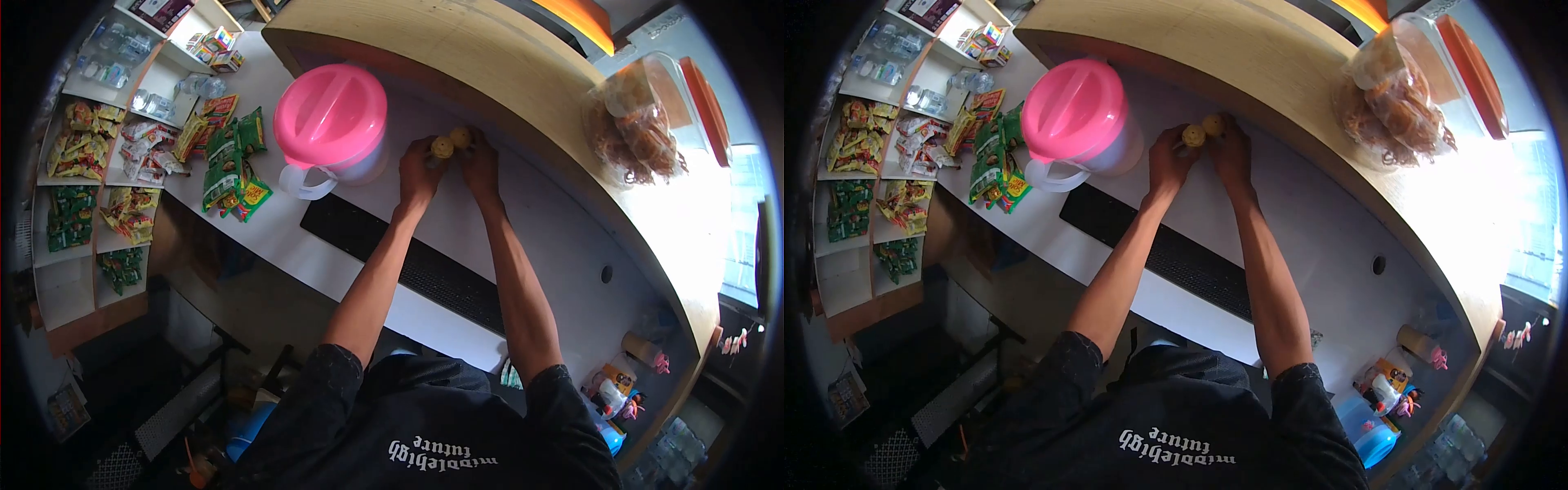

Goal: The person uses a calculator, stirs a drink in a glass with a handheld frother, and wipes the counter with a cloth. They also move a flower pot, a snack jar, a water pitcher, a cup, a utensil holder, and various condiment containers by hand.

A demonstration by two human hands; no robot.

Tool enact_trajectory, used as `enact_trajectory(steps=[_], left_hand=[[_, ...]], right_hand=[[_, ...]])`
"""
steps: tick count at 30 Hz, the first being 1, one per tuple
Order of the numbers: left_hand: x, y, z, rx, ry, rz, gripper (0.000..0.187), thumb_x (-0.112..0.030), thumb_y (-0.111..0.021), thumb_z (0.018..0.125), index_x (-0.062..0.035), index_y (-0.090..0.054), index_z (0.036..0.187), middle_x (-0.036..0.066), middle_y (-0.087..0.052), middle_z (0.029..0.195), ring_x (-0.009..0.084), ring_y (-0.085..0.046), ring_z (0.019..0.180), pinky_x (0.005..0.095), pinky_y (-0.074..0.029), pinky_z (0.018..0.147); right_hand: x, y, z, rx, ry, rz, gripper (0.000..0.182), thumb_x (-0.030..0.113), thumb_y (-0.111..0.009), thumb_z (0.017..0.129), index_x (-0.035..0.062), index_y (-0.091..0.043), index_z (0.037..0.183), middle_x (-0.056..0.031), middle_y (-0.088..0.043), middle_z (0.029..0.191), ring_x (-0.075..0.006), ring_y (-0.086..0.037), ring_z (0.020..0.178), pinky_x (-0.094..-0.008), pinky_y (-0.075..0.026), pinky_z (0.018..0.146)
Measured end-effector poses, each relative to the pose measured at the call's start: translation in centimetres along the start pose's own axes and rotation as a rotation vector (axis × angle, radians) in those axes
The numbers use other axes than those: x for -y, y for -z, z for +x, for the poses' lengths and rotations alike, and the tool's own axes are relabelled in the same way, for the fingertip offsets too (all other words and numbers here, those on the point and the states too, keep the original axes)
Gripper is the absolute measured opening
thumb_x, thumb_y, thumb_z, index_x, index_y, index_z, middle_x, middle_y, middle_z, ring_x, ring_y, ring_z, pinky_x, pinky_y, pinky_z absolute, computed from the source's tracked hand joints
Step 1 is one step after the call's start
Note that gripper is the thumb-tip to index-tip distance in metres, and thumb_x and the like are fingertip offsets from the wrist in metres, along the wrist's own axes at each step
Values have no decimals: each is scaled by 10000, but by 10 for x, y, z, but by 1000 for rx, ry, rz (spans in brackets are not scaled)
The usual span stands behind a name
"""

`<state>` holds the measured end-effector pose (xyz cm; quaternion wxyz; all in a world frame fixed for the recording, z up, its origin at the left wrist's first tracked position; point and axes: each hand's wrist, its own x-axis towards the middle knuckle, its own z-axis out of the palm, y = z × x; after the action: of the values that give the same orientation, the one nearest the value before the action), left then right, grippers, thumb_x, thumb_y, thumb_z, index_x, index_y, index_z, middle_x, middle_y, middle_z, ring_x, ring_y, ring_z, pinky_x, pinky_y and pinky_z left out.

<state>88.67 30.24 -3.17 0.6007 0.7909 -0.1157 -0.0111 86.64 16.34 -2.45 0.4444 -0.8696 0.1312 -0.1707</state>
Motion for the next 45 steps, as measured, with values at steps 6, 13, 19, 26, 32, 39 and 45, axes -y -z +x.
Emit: enact_trajectory(steps=[6, 13, 19, 26, 32, 39, 45], left_hand=[[-33, -12, -36, 22, -2, -92, 478, 10, -772, 779, 6, -644, 1239, 197, -653, 1206, 312, -675, 1106, 376, -581, 944], [-84, -59, -105, 163, -44, -31, 452, 21, -775, 789, 2, -660, 1225, 161, -677, 1178, 281, -701, 1068, 351, -592, 920], [-140, -137, -181, 389, -138, -23, 475, -19, -796, 780, 0, -661, 1235, 165, -691, 1147, 295, -697, 1076, 361, -576, 917], [-193, -241, -292, 761, -222, -112, 523, -14, -785, 743, -7, -651, 1249, 167, -679, 1167, 317, -685, 1075, 380, -568, 920], [-215, -311, -388, 1055, -295, -126, 531, -32, -771, 743, -23, -645, 1258, 154, -672, 1186, 287, -682, 1082, 379, -586, 925], [-200, -352, -474, 1287, -413, -68, 527, -57, -739, 744, -63, -643, 1263, 134, -669, 1229, 297, -664, 1102, 397, -586, 871], [-195, -366, -520, 1369, -451, -35, 526, -25, -730, 723, -32, -631, 1240, 165, -666, 1217, 365, -629, 1129, 427, -523, 956]], right_hand=[[10, 41, -37, -69, -37, -27, 519, 71, -754, 811, -17, -588, 1295, -247, -677, 1169, -380, -666, 1102, -429, -543, 929], [13, 133, -115, -208, -121, -72, 485, 66, -754, 807, -12, -605, 1262, -243, -686, 1139, -380, -683, 1062, -427, -555, 904], [-7, 230, -206, -480, -246, -130, 469, 32, -755, 797, -13, -610, 1241, -232, -698, 1076, -375, -697, 1024, -417, -563, 894], [-39, 345, -335, -753, -456, -242, 467, 13, -733, 799, -6, -601, 1246, -198, -705, 1110, -326, -704, 1063, -403, -566, 956], [-70, 401, -442, -980, -672, -240, 488, -7, -734, 783, -3, -592, 1250, -185, -704, 1103, -300, -709, 1052, -390, -573, 947], [-97, 409, -546, -1151, -805, -229, 503, 2, -772, 774, -35, -583, 1239, -236, -685, 1116, -361, -694, 1035, -412, -571, 912], [-114, 404, -593, -1212, -931, -344, 465, 52, -755, 824, -44, -579, 1243, -264, -676, 1105, -404, -685, 993, -446, -555, 866]])
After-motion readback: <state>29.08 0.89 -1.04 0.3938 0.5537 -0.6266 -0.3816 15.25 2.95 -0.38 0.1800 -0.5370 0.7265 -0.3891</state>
